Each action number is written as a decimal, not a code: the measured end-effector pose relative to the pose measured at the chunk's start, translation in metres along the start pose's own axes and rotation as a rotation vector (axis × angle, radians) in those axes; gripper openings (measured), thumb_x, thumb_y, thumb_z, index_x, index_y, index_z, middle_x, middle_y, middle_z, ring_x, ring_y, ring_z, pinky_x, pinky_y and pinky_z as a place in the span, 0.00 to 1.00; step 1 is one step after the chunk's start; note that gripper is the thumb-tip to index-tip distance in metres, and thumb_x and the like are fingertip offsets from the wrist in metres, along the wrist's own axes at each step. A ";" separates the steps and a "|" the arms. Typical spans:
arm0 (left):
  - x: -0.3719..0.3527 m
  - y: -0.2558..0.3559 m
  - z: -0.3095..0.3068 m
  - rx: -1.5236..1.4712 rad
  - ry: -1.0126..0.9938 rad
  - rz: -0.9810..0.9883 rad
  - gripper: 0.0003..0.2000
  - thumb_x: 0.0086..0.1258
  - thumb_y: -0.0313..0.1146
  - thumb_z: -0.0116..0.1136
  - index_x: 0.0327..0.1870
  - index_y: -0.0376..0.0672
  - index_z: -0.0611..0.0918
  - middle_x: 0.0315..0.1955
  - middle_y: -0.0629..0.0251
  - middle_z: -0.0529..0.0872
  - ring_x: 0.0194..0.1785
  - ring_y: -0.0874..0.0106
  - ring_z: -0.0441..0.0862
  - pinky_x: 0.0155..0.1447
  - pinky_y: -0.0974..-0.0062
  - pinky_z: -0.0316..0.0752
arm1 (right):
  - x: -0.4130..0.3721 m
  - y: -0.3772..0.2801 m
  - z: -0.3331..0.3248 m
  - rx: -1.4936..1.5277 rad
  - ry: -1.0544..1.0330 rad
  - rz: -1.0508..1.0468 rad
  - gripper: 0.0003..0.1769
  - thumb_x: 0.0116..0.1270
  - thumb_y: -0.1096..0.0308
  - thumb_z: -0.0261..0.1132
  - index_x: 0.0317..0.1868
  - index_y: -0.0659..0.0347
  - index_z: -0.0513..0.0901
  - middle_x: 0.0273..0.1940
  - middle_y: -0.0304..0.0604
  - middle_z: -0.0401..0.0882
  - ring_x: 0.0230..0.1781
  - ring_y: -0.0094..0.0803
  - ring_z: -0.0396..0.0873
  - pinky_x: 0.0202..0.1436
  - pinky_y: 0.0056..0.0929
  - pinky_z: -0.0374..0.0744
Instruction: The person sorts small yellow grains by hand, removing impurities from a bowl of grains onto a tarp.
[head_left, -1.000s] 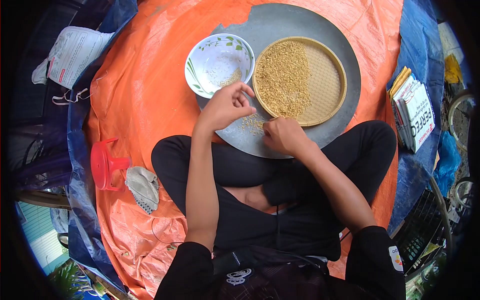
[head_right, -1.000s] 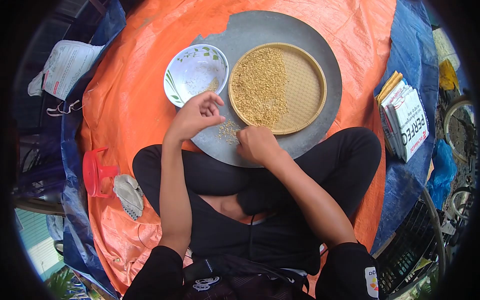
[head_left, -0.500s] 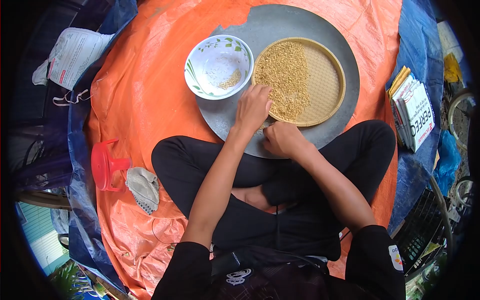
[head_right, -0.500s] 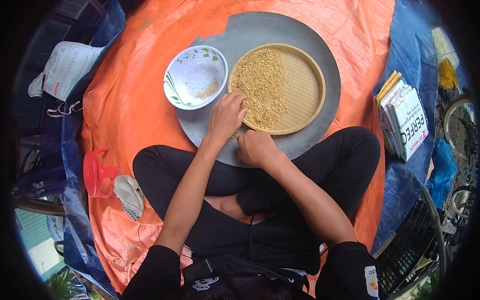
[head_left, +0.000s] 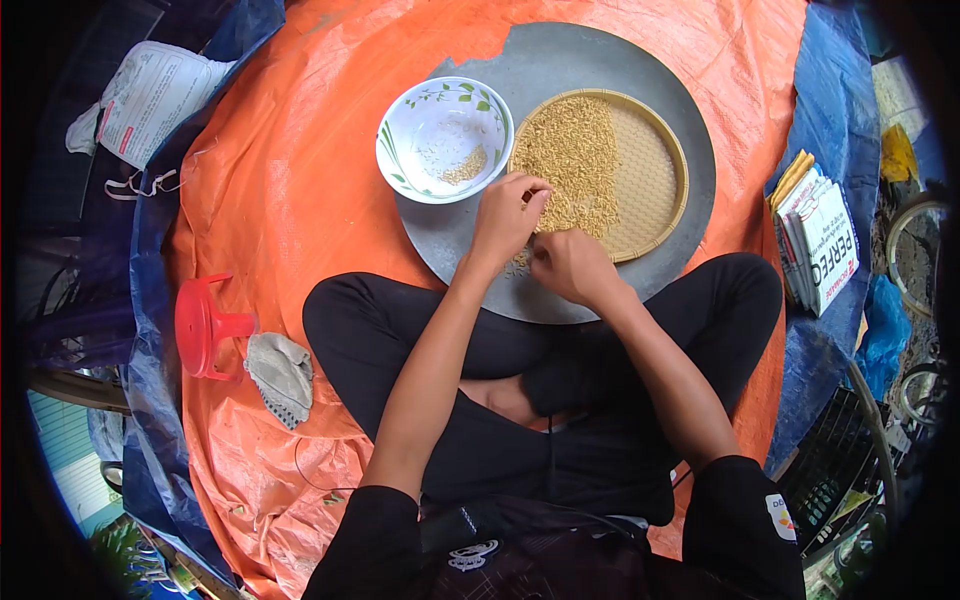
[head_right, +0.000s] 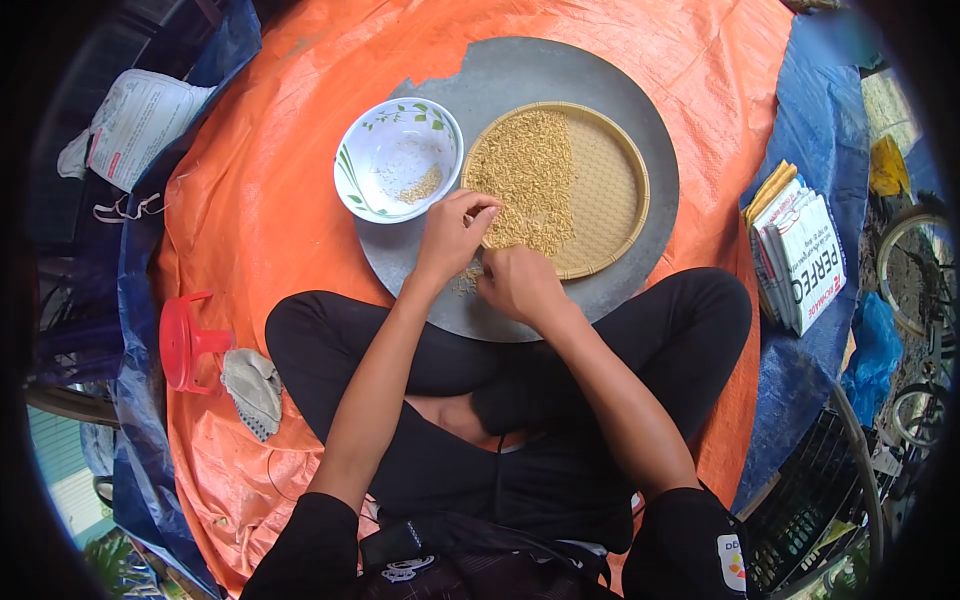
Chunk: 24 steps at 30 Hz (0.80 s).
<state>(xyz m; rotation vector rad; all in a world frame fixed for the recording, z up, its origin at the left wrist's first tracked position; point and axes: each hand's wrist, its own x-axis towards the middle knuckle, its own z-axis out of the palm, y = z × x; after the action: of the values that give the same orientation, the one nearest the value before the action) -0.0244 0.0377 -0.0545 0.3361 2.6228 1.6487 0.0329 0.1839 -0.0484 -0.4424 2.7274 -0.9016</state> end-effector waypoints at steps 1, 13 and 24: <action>0.000 -0.002 -0.001 -0.004 -0.007 0.005 0.07 0.70 0.29 0.64 0.42 0.36 0.89 0.37 0.55 0.89 0.39 0.61 0.88 0.45 0.66 0.80 | 0.004 0.003 -0.004 0.045 0.068 0.055 0.12 0.62 0.62 0.68 0.34 0.65 0.87 0.28 0.60 0.85 0.32 0.56 0.87 0.41 0.50 0.84; 0.003 -0.001 -0.012 -0.103 -0.152 -0.079 0.08 0.75 0.31 0.64 0.45 0.36 0.88 0.36 0.65 0.89 0.40 0.78 0.85 0.45 0.76 0.77 | 0.016 0.012 -0.027 0.388 0.381 0.289 0.12 0.67 0.65 0.68 0.41 0.67 0.88 0.30 0.53 0.87 0.30 0.43 0.87 0.38 0.40 0.83; 0.004 0.009 -0.015 -0.294 -0.112 -0.014 0.06 0.75 0.30 0.65 0.45 0.38 0.88 0.40 0.70 0.84 0.42 0.80 0.80 0.46 0.79 0.73 | 0.020 0.013 -0.031 1.055 0.172 0.235 0.13 0.73 0.65 0.67 0.47 0.68 0.88 0.36 0.37 0.87 0.34 0.21 0.81 0.41 0.22 0.79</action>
<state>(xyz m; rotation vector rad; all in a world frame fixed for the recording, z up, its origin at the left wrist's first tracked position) -0.0284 0.0288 -0.0393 0.3844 2.2555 1.9142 0.0021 0.2038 -0.0342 0.1709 1.9352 -2.1153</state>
